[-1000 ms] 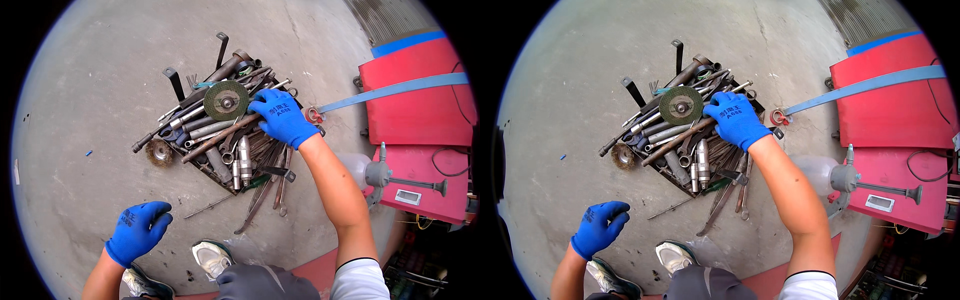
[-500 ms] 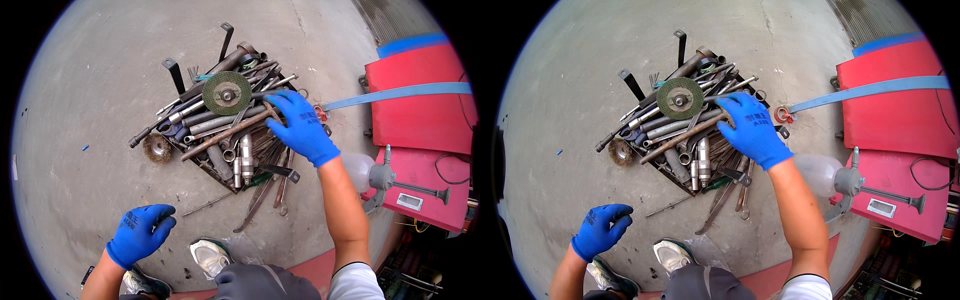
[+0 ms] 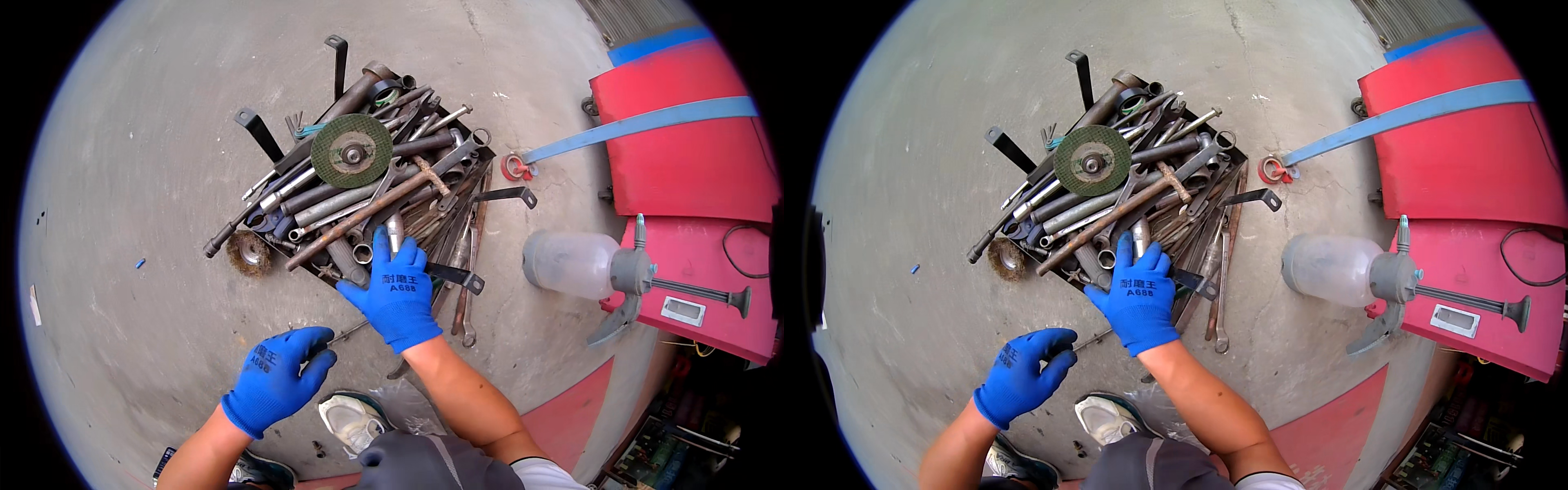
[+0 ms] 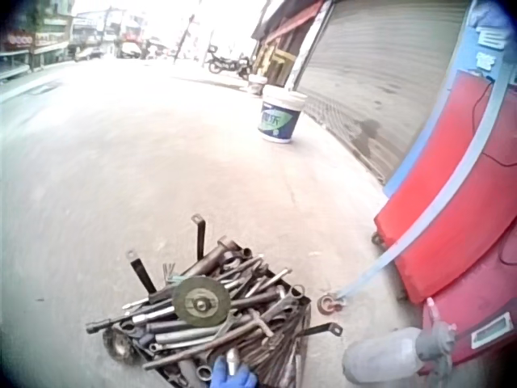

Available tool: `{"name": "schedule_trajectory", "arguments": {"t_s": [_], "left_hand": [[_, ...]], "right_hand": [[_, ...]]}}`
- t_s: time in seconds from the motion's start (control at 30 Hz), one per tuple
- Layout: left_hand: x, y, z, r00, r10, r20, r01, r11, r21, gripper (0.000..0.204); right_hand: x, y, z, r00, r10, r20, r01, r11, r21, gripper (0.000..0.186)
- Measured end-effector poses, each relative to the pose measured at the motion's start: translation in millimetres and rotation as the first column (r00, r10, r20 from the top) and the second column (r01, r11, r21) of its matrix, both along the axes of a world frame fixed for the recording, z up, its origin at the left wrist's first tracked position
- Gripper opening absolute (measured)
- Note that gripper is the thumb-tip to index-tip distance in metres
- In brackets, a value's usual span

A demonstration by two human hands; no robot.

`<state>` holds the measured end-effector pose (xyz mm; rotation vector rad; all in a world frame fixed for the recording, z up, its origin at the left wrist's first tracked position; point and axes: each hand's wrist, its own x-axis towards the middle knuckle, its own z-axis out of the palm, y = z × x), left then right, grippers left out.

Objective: The person handles small engine components, including a bearing and a pin, while wearing blue gloves. They then pick up a cylinder head and use a hammer to tap a part into place within the head.

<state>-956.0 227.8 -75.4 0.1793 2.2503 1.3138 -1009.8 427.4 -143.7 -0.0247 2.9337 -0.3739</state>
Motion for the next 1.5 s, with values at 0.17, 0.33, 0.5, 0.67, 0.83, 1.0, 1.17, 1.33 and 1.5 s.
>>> {"name": "schedule_trajectory", "arguments": {"t_s": [0.17, 0.33, 0.5, 0.67, 0.83, 1.0, 1.17, 1.33, 1.5], "left_hand": [[4.0, 7.8, -4.3, 0.994, -0.078, 0.072, 0.077, 0.997, 0.018, 0.027], [9.2, 7.6, -4.3, 0.988, -0.136, 0.075, 0.133, 0.990, 0.041, 0.025], [9.3, 0.7, -7.0, 0.989, -0.150, -0.001, 0.150, 0.988, 0.035, 0.024], [-3.9, -22.2, 13.1, 0.983, -0.183, -0.026, 0.183, 0.983, -0.017, 0.024], [-3.2, -53.5, 11.1, 0.969, 0.180, 0.169, -0.182, 0.983, -0.001, 0.022], [5.2, -32.8, 1.8, 0.989, 0.073, 0.132, -0.079, 0.996, 0.037, 0.022], [6.5, -17.8, 8.4, 0.995, -0.101, 0.006, 0.101, 0.994, 0.044, 0.024], [4.9, -26.4, 15.4, 0.993, -0.050, 0.111, 0.050, 0.999, 0.008, 0.025], [13.4, -19.4, 3.1, 0.993, -0.080, 0.089, 0.078, 0.997, 0.029, 0.026]], "right_hand": [[-9.2, -8.0, -0.2, 0.998, -0.055, -0.002, 0.055, 0.996, 0.066, 0.076], [-19.1, -6.7, 0.7, 1.000, -0.012, 0.005, 0.011, 0.984, 0.177, 0.078], [-18.2, -19.1, 0.7, 0.996, -0.057, -0.063, 0.066, 0.986, 0.151, 0.082], [-31.8, -4.5, 21.9, 0.983, -0.111, 0.149, 0.110, 0.994, 0.011, 0.068], [-17.6, -7.8, -2.3, 0.996, -0.063, -0.069, 0.064, 0.998, 0.009, 0.073], [-15.1, -26.3, -12.2, 0.991, -0.108, -0.082, 0.114, 0.992, 0.062, 0.099], [-17.1, -26.7, -2.6, 0.992, -0.117, -0.043, 0.118, 0.993, 0.015, 0.082], [-17.5, 0.7, -15.1, 0.987, -0.088, -0.134, 0.053, 0.968, -0.244, 0.061], [-5.7, -19.3, -22.5, 0.981, -0.047, -0.186, 0.066, 0.993, 0.101, 0.076]]}}
